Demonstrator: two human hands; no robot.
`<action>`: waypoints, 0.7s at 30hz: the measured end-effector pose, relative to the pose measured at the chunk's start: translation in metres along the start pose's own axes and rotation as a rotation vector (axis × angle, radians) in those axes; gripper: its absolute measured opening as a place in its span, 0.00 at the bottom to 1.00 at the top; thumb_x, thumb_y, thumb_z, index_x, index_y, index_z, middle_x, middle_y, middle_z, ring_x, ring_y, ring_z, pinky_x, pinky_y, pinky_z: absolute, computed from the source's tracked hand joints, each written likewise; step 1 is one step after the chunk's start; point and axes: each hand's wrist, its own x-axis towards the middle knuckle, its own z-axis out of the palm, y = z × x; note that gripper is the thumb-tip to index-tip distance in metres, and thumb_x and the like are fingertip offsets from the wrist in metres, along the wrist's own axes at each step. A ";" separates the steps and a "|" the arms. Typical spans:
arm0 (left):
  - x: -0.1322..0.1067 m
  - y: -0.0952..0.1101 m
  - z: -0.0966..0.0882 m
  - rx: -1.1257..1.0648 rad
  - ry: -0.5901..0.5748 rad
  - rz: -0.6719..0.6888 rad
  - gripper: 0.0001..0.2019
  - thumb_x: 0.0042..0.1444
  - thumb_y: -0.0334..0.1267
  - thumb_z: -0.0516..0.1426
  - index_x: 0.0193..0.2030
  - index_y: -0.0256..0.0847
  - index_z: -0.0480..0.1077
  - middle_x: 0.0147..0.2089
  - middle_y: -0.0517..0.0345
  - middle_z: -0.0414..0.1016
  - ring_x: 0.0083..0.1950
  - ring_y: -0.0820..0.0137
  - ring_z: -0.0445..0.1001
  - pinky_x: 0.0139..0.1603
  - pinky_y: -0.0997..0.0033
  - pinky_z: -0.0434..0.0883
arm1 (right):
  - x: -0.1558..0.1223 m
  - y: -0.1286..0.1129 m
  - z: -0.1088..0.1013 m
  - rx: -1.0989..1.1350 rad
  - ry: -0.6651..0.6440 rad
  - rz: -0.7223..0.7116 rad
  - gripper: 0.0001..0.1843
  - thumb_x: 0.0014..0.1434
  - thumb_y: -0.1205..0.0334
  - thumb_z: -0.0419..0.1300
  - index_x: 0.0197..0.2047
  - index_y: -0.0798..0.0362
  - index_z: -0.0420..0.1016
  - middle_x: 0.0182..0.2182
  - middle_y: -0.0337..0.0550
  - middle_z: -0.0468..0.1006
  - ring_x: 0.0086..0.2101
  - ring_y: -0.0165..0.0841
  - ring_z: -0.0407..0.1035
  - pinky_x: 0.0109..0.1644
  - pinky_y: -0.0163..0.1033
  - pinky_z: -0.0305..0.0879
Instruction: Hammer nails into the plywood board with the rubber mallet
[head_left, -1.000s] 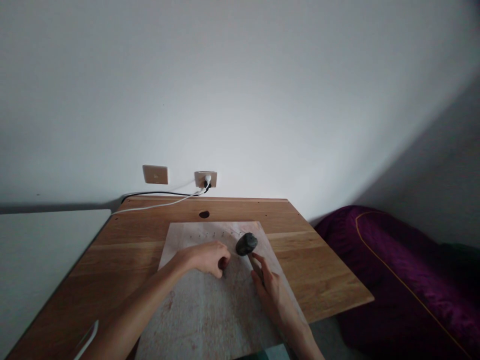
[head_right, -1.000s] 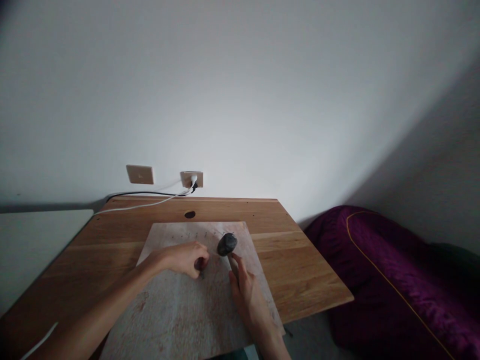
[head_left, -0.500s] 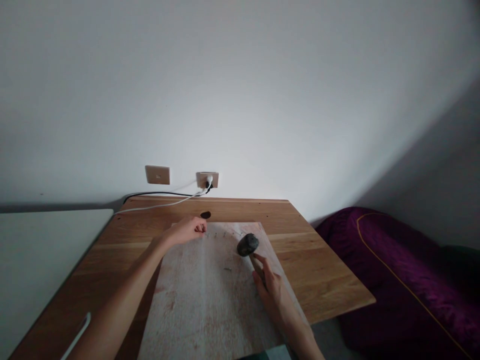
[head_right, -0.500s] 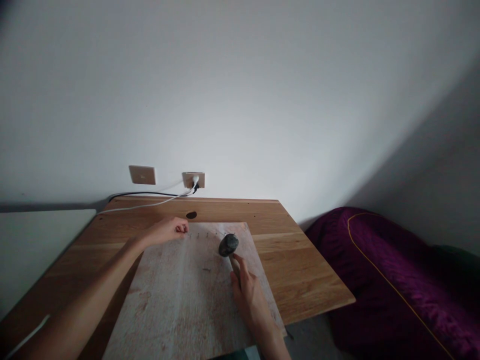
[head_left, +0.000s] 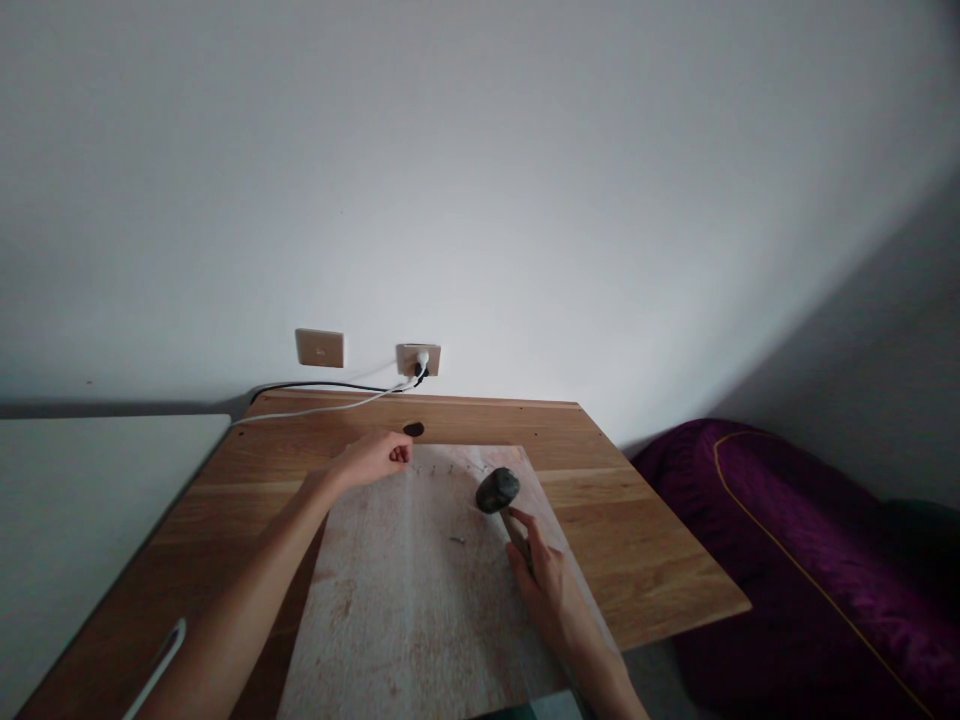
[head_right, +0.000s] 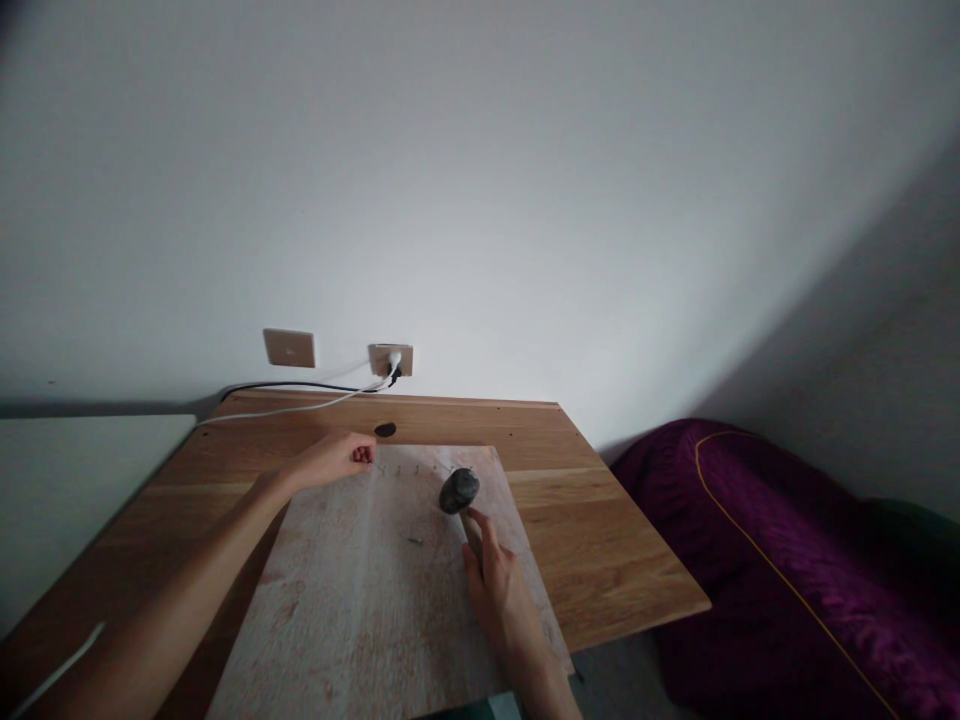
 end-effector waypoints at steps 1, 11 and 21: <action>0.000 0.001 0.000 0.004 0.001 -0.003 0.01 0.52 0.34 0.60 0.32 0.41 0.72 0.31 0.59 0.77 0.36 0.66 0.75 0.38 0.71 0.65 | 0.000 0.001 0.001 0.000 0.007 -0.006 0.23 0.69 0.62 0.48 0.65 0.52 0.66 0.43 0.48 0.86 0.43 0.40 0.82 0.44 0.39 0.75; 0.000 0.002 -0.001 0.050 -0.003 0.004 0.05 0.51 0.33 0.61 0.27 0.41 0.67 0.28 0.62 0.73 0.33 0.68 0.72 0.35 0.72 0.60 | -0.001 0.001 0.001 0.011 0.026 -0.019 0.22 0.69 0.62 0.48 0.64 0.51 0.67 0.46 0.48 0.85 0.46 0.39 0.81 0.47 0.39 0.75; -0.001 0.016 0.003 0.143 0.025 -0.044 0.12 0.57 0.42 0.63 0.27 0.41 0.67 0.28 0.61 0.73 0.30 0.69 0.69 0.33 0.71 0.55 | -0.001 0.006 0.004 -0.026 0.022 -0.007 0.22 0.70 0.62 0.47 0.64 0.53 0.66 0.37 0.46 0.85 0.36 0.39 0.81 0.40 0.39 0.73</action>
